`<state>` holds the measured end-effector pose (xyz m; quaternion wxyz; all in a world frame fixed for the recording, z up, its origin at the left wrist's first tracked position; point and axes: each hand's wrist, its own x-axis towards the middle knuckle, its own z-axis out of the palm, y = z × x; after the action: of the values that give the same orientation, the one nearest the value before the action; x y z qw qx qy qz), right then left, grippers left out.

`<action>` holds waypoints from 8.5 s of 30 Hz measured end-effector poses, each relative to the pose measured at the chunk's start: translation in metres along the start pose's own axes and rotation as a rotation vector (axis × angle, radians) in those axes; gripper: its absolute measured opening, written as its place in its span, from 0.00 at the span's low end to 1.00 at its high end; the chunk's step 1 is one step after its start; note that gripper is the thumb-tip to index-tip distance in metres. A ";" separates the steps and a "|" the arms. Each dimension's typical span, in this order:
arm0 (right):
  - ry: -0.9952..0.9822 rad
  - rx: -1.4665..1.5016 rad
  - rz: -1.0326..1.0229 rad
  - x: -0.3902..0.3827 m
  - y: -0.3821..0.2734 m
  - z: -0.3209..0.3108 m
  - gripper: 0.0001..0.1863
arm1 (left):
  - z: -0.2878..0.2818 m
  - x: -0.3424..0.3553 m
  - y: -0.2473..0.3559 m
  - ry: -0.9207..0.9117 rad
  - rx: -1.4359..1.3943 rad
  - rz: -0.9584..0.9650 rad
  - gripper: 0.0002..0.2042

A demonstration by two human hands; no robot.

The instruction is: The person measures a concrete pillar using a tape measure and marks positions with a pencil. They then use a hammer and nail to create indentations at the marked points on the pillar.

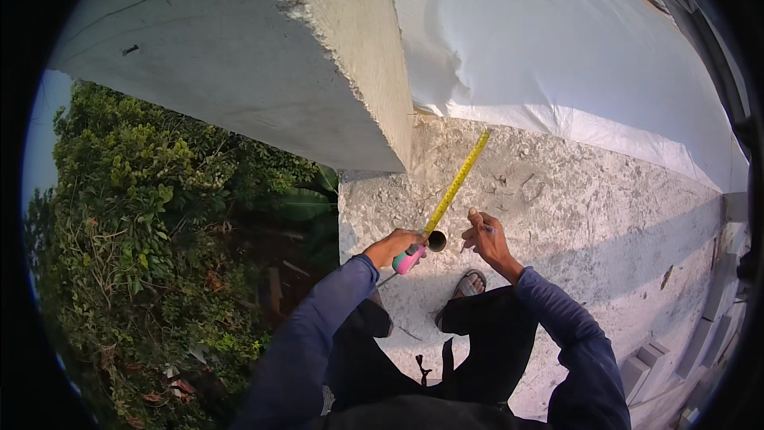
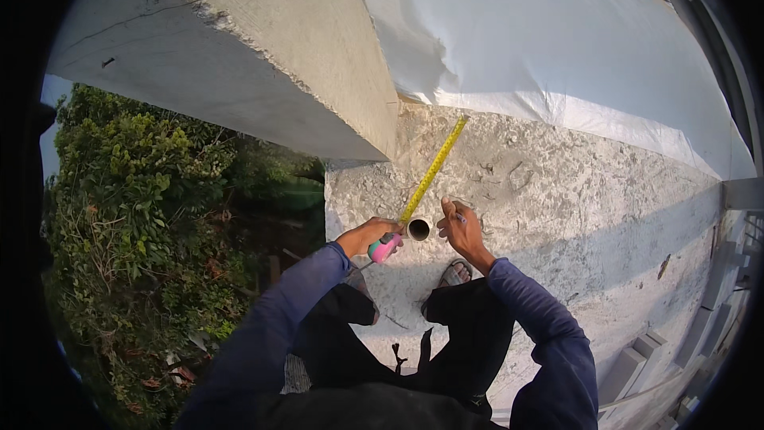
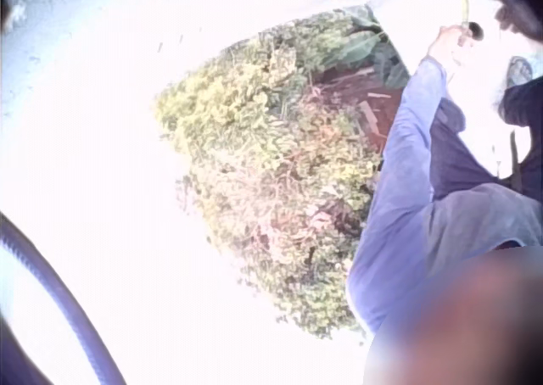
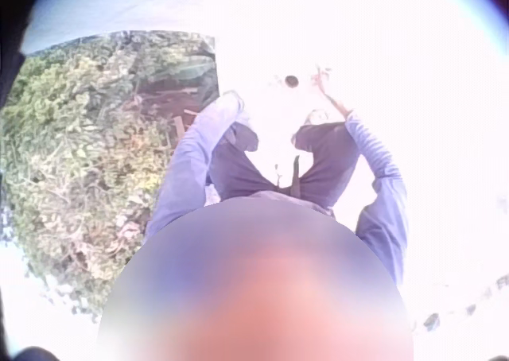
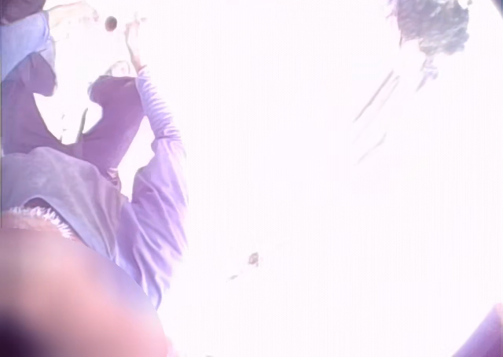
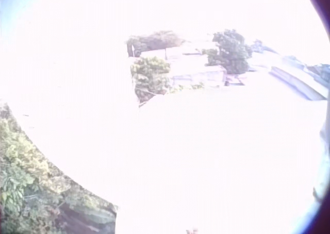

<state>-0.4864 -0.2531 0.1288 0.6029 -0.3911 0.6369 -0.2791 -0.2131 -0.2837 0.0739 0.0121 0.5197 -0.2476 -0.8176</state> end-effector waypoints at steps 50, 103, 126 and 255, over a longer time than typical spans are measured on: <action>0.036 -0.436 -0.398 0.274 0.094 0.146 0.25 | -0.405 0.032 0.042 0.705 1.017 0.321 0.12; 0.098 -0.613 -0.617 0.277 0.096 0.148 0.22 | -0.417 0.048 0.049 0.713 1.055 0.262 0.16; 0.115 -0.642 -0.613 0.275 0.096 0.149 0.23 | -0.425 0.060 0.040 0.717 1.000 0.363 0.16; 0.118 0.310 -0.282 0.314 0.123 0.374 0.24 | -0.401 0.032 0.024 0.973 1.354 0.397 0.28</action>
<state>-0.1272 -0.4057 -0.1899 0.5723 -0.3620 0.5598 -0.4776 0.1098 -0.4707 -0.0787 -0.0532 0.6550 -0.7361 -0.1622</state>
